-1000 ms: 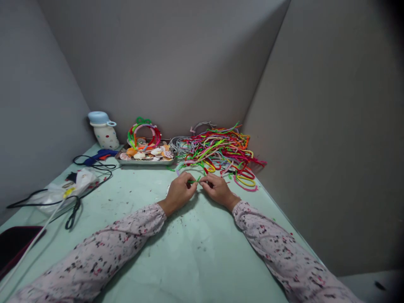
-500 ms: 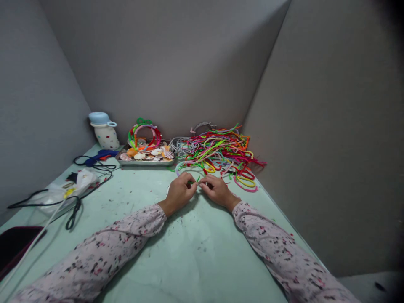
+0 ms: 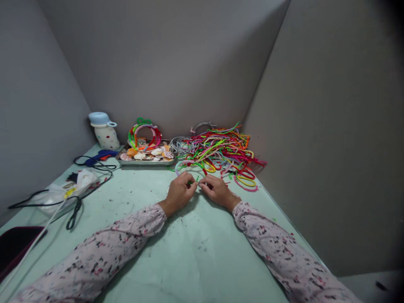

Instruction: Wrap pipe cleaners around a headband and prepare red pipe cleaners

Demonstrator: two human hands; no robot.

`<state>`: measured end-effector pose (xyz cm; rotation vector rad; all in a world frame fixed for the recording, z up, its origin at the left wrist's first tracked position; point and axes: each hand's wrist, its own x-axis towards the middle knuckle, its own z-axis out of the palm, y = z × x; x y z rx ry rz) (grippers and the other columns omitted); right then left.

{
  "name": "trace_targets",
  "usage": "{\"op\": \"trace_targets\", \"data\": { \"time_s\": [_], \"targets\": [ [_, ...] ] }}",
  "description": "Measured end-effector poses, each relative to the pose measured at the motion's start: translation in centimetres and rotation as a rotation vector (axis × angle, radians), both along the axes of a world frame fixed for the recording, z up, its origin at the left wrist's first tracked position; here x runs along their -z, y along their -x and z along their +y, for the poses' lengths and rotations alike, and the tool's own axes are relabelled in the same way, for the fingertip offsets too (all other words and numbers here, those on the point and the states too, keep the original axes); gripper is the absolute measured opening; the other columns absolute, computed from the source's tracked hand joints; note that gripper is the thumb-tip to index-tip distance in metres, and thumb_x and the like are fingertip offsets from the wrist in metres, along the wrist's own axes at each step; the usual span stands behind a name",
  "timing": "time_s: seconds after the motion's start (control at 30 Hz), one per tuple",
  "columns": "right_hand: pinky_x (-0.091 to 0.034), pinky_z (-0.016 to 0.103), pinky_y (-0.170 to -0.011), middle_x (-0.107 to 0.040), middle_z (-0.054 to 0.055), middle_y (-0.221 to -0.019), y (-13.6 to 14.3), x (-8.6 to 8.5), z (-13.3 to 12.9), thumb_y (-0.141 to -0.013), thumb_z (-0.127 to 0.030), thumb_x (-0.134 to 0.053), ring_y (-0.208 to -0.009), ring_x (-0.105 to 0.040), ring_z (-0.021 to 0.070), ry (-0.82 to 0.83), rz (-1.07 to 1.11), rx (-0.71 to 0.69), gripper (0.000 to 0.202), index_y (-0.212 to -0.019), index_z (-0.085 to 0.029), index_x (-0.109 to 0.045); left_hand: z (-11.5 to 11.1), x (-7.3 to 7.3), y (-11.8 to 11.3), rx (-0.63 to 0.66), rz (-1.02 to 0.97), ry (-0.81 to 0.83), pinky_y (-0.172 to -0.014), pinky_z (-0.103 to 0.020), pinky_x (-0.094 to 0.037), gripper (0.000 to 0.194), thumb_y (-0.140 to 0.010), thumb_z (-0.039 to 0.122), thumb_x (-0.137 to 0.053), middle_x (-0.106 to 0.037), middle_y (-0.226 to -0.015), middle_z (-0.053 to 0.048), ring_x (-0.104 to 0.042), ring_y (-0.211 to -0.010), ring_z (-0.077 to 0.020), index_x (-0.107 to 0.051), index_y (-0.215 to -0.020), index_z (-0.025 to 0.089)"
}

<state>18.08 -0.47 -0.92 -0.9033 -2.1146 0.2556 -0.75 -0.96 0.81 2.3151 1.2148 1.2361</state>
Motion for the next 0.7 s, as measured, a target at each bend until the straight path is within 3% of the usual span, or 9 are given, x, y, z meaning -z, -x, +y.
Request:
{"op": "trace_targets", "data": {
  "time_s": [0.37,0.7],
  "targets": [
    [-0.045,0.028,-0.071,-0.062,0.004,-0.081,-0.01,-0.34,-0.16,-0.091,-0.023,-0.051,-0.077,-0.057,0.0161,0.007,0.018,0.008,0.015,-0.092,-0.019,-0.065,0.22,0.14,-0.01,0.003,-0.027,0.004,-0.062,-0.025,-0.041,0.011,-0.082,0.024,-0.057,-0.055,-0.073,0.0,-0.052,-0.068,-0.0131,-0.055,-0.073,0.019],
    [-0.045,0.029,-0.071,-0.064,0.004,-0.08,-0.06,-0.35,0.07,-0.09,-0.021,-0.052,-0.077,-0.058,0.0171,0.018,0.055,0.052,0.013,-0.087,-0.019,-0.065,0.18,0.51,-0.23,0.055,-0.102,0.041,-0.061,-0.023,-0.044,0.01,-0.082,0.02,-0.057,-0.057,-0.093,-0.002,-0.052,-0.067,-0.0109,-0.055,-0.092,0.02]
  ]
}}
